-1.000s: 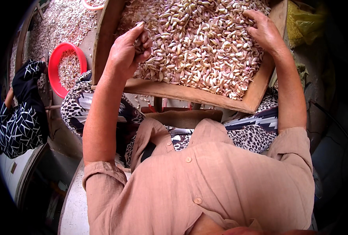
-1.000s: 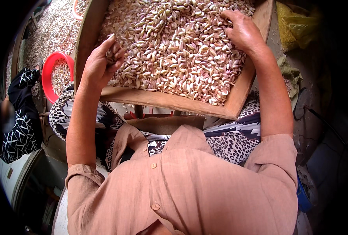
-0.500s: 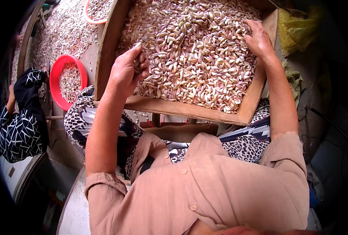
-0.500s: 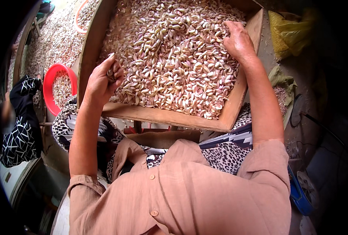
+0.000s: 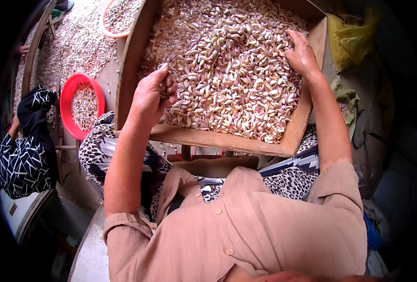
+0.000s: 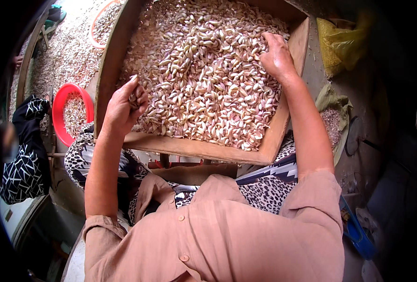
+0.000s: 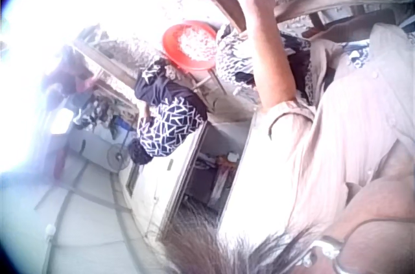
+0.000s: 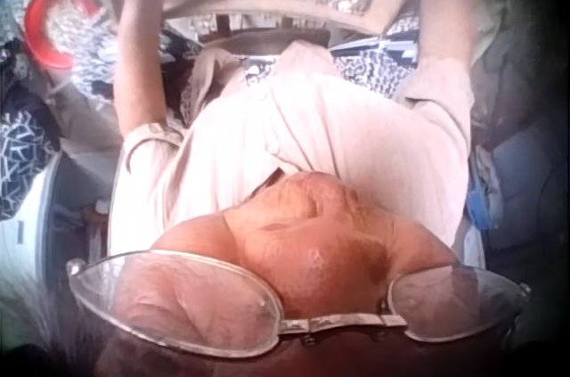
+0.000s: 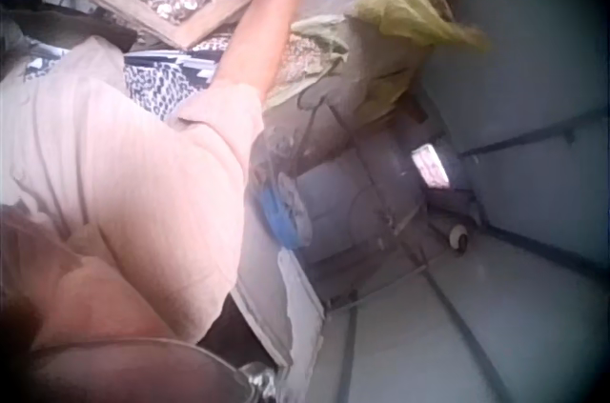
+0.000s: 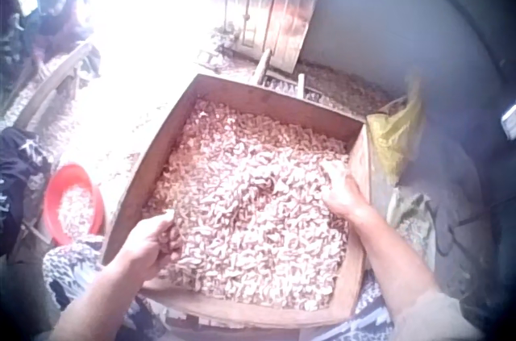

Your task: The person sits on the floor and sorts through a large quantity of garlic cloves in a wooden tray. They pick up individual cloves, inspect them, and place them back into the tray or into a red bowl nearby.

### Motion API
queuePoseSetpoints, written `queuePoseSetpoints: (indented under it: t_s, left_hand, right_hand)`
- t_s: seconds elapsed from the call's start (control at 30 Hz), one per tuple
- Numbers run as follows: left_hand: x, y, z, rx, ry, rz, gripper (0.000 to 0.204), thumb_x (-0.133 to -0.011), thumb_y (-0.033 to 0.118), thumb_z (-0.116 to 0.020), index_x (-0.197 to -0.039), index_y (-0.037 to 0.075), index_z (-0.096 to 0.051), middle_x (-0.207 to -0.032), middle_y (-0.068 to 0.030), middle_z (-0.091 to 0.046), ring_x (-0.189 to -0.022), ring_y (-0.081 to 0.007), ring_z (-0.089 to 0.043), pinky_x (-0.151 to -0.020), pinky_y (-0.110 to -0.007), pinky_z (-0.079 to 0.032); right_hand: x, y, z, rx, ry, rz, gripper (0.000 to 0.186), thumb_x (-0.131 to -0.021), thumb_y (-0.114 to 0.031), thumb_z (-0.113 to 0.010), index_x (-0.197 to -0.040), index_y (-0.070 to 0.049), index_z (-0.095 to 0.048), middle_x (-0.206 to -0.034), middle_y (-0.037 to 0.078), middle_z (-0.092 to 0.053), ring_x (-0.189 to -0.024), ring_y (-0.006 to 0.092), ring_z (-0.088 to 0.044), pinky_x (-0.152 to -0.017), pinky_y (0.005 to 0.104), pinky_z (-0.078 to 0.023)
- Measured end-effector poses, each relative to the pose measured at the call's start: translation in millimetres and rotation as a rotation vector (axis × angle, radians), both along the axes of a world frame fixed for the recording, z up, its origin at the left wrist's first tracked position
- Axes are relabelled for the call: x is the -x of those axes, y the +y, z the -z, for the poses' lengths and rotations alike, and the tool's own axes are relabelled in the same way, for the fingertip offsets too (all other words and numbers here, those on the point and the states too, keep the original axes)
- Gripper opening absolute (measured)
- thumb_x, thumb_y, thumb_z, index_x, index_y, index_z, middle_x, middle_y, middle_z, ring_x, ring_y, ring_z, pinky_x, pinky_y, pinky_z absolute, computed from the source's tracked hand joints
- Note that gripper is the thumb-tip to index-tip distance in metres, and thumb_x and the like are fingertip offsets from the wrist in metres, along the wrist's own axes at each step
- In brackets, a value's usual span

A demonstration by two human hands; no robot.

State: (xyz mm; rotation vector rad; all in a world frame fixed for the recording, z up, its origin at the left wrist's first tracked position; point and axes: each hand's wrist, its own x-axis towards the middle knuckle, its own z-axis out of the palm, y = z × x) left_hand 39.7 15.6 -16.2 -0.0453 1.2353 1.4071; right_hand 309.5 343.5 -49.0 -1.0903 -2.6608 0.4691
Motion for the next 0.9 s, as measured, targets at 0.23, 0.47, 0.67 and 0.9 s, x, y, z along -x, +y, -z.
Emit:
queuePoseSetpoints:
  t_s: [0.23, 0.47, 0.67, 0.9]
  left_hand:
    - [3, 0, 2, -0.038, 0.001, 0.005, 0.035, -0.107, 0.034, -0.051, -0.082, 0.011, -0.051, -0.069, -0.0015, -0.050, -0.057, -0.0119, -0.048, -0.049, -0.023, -0.039]
    - [5, -1, -1, -0.032, -0.004, 0.000, 0.036, -0.108, 0.034, -0.050, -0.081, 0.011, -0.051, -0.068, -0.0012, -0.049, -0.058, -0.0114, -0.048, -0.050, -0.023, -0.040]
    - [4, 1, -6, -0.034, 0.003, 0.014, 0.036, -0.107, 0.031, -0.051, -0.078, 0.009, -0.051, -0.068, -0.0027, -0.050, -0.059, -0.0137, -0.050, -0.051, -0.026, -0.041]
    - [5, 1, 0, -0.016, -0.009, -0.005, 0.035, -0.107, 0.031, -0.051, -0.079, 0.010, -0.050, -0.068, -0.0026, -0.050, -0.060, -0.0134, -0.050, -0.050, -0.025, -0.040]
  right_hand:
    - [8, 7, 12, 0.042, 0.035, 0.110, 0.056, -0.075, -0.011, -0.058, -0.131, -0.005, -0.063, -0.132, 0.023, -0.060, -0.125, 0.0374, -0.056, -0.110, 0.0427, -0.042]
    - [18, -5, 19, 0.009, 0.087, -0.024, 0.060, -0.074, -0.007, -0.056, -0.135, -0.008, -0.060, -0.136, 0.020, -0.058, -0.127, 0.0378, -0.054, -0.112, 0.0435, -0.041]
    - [28, -26, 8, 0.064, 0.053, -0.066, 0.068, -0.072, 0.002, -0.053, -0.139, -0.011, -0.058, -0.140, 0.018, -0.055, -0.131, 0.0368, -0.049, -0.116, 0.0433, -0.037]
    - [52, -113, -39, 0.283, -0.230, -0.275, 0.069, -0.077, 0.014, -0.053, -0.137, -0.020, -0.058, -0.152, 0.011, -0.041, -0.136, 0.0315, -0.040, -0.118, 0.0443, -0.037]
